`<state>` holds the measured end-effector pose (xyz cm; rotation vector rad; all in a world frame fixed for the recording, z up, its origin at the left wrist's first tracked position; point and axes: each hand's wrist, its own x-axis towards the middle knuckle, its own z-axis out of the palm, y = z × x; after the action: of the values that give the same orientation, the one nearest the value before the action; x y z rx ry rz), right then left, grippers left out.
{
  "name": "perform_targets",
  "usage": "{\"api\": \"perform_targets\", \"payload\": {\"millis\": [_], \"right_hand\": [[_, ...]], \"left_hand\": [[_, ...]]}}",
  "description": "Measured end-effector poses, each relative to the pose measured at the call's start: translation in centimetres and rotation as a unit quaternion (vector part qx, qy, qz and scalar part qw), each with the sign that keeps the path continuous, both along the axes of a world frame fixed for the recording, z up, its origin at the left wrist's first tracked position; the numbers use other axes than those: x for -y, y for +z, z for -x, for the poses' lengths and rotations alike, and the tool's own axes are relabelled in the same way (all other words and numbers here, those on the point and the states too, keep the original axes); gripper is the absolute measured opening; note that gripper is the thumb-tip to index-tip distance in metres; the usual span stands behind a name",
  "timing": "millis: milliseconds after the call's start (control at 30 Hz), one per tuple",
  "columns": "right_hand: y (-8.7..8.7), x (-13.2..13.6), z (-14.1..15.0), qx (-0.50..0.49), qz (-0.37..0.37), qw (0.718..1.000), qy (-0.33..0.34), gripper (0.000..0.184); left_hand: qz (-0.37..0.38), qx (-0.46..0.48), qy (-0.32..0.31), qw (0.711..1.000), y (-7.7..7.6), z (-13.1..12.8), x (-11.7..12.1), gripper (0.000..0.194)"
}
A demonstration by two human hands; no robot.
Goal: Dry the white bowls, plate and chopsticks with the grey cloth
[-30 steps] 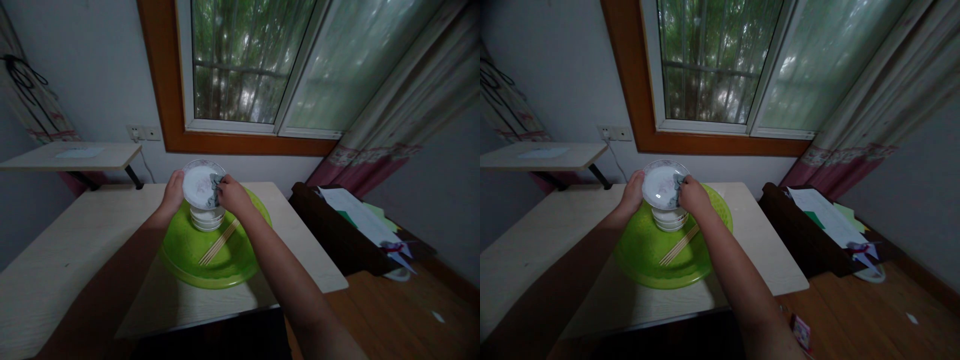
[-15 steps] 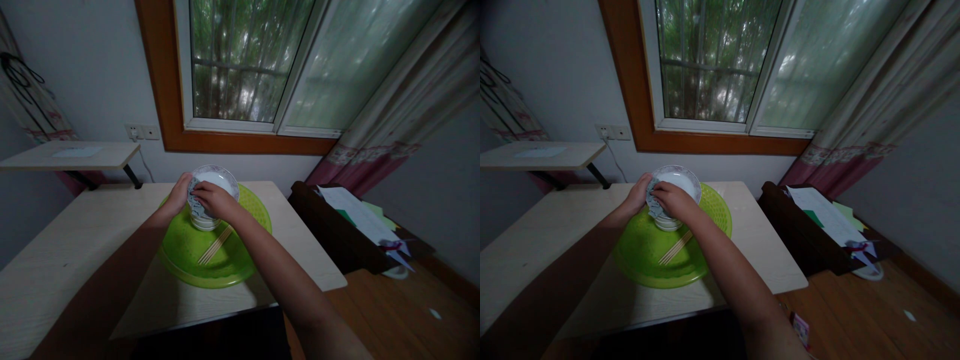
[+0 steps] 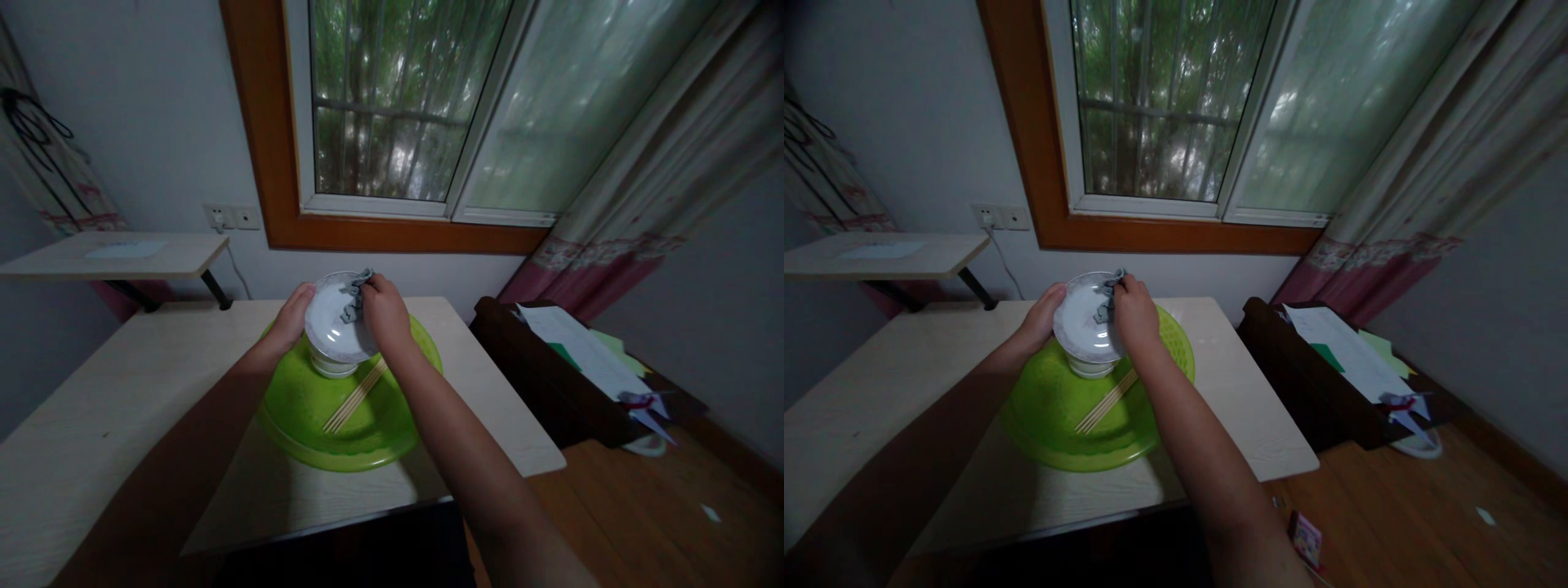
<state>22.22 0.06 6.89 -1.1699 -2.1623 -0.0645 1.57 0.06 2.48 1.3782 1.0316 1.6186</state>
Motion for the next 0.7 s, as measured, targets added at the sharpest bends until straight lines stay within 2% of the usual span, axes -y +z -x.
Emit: {"api": "perform_targets", "payload": {"millis": [100,233,300,400,567,633,700], "right_hand": [[-0.1,-0.1,-0.3,0.016,-0.012,0.997,-0.078,0.029],[0.3,0.6,-0.3,0.084,0.029,0.993,-0.075,0.021],[0.6,0.9,-0.3,0.095,0.052,0.993,-0.036,0.017],[0.7,1.2,-0.3,0.081,0.086,0.99,0.073,0.013],[-0.3,0.7,0.8,-0.008,0.092,0.961,0.261,0.017],[-0.8,0.6,1.6,-0.02,0.075,0.952,0.297,0.02],[-1.0,0.6,2.4,-0.01,0.05,0.951,0.304,0.022]], "left_hand": [[-0.005,0.003,0.054,0.999,-0.1,0.4,-0.3,0.033],[-0.012,0.001,0.115,0.993,0.2,0.8,-0.4,0.029],[-0.016,-0.008,0.141,0.99,0.5,1.1,-0.4,0.027],[-0.017,-0.019,0.163,0.986,0.7,1.3,-0.4,0.028],[-0.011,0.0,0.151,0.988,0.4,1.0,-0.8,0.027],[-0.005,0.007,0.129,0.992,0.2,0.7,-0.9,0.025],[-0.001,0.006,0.101,0.995,0.1,0.3,-0.8,0.023]]}}
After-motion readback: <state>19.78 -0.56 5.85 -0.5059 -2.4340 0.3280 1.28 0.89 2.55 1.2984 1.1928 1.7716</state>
